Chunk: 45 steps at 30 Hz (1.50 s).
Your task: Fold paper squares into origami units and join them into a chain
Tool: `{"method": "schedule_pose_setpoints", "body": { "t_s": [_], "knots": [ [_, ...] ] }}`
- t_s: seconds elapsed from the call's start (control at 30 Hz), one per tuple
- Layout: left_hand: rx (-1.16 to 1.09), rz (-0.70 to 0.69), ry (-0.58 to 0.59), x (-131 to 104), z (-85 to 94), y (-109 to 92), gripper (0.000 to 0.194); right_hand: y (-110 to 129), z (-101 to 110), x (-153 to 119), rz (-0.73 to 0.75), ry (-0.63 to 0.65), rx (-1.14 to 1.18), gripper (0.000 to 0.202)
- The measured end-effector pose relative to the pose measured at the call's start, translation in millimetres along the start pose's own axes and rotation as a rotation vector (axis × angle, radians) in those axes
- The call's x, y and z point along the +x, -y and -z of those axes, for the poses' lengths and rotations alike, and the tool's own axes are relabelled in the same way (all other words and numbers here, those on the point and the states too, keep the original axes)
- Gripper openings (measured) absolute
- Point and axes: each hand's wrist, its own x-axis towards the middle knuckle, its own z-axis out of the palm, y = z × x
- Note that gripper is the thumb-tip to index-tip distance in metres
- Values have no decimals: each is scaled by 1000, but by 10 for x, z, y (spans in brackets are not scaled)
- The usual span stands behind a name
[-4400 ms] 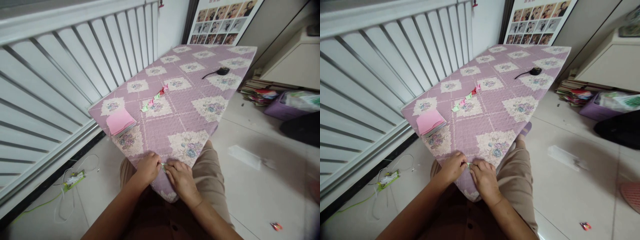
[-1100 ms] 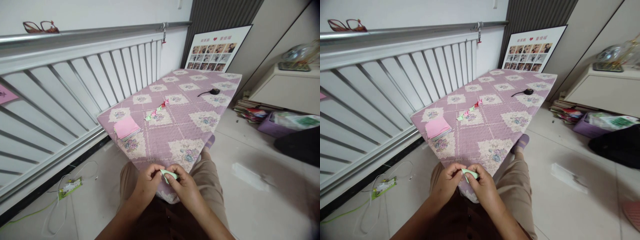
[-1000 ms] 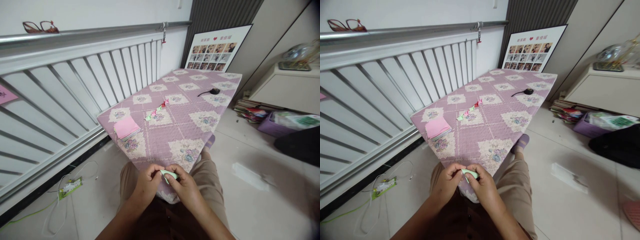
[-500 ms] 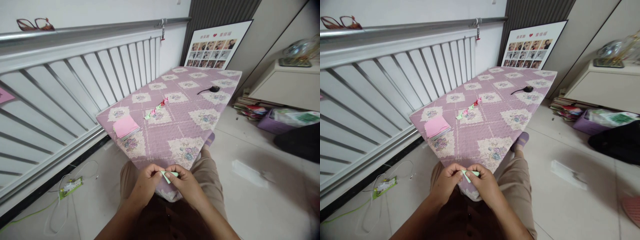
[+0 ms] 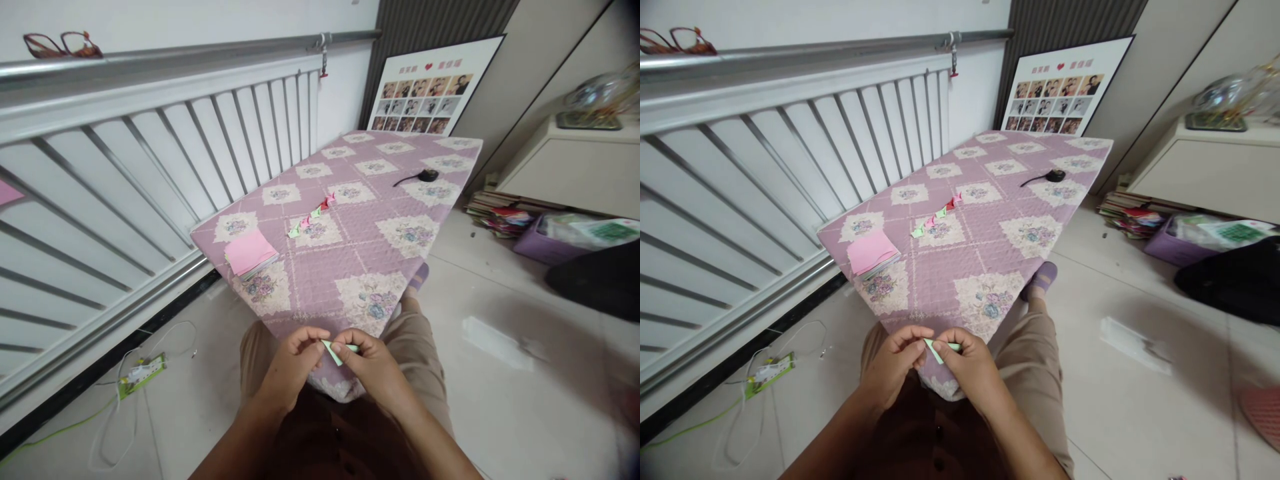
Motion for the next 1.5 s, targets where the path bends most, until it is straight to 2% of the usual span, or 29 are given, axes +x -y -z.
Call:
{"method": "schedule_pose_setpoints", "body": {
  "t_s": [0.13, 0.33, 0.5, 0.67, 0.83, 1.1, 1.27, 1.5],
  "knots": [
    [127, -44, 13, 2, -6, -28, 15, 23, -22, -4, 11, -4, -20, 25],
    [226, -94, -19, 14, 23, 0, 16, 32, 11, -3, 6, 25, -47, 24],
    [242, -103, -36, 4, 42, 5, 15, -14, 76, -22, -10, 19, -69, 25],
    [217, -119, -62, 1, 12, 3, 15, -19, 58, -45, 62, -29, -181, 30],
    [167, -75, -39, 34, -7, 38, 15, -24, 35, -38, 73, -56, -237, 29],
    [113, -47, -21, 64, 18, 63, 19, -107, 54, -43, 40, 30, -49, 25],
    [28, -49, -10, 91, 50, 139, 22, -146, 85, -48, 28, 26, 14, 28],
    [8, -42, 7, 68, 35, 124, 21, -129, 77, -43, 44, -5, 56, 25]
  ]
}}
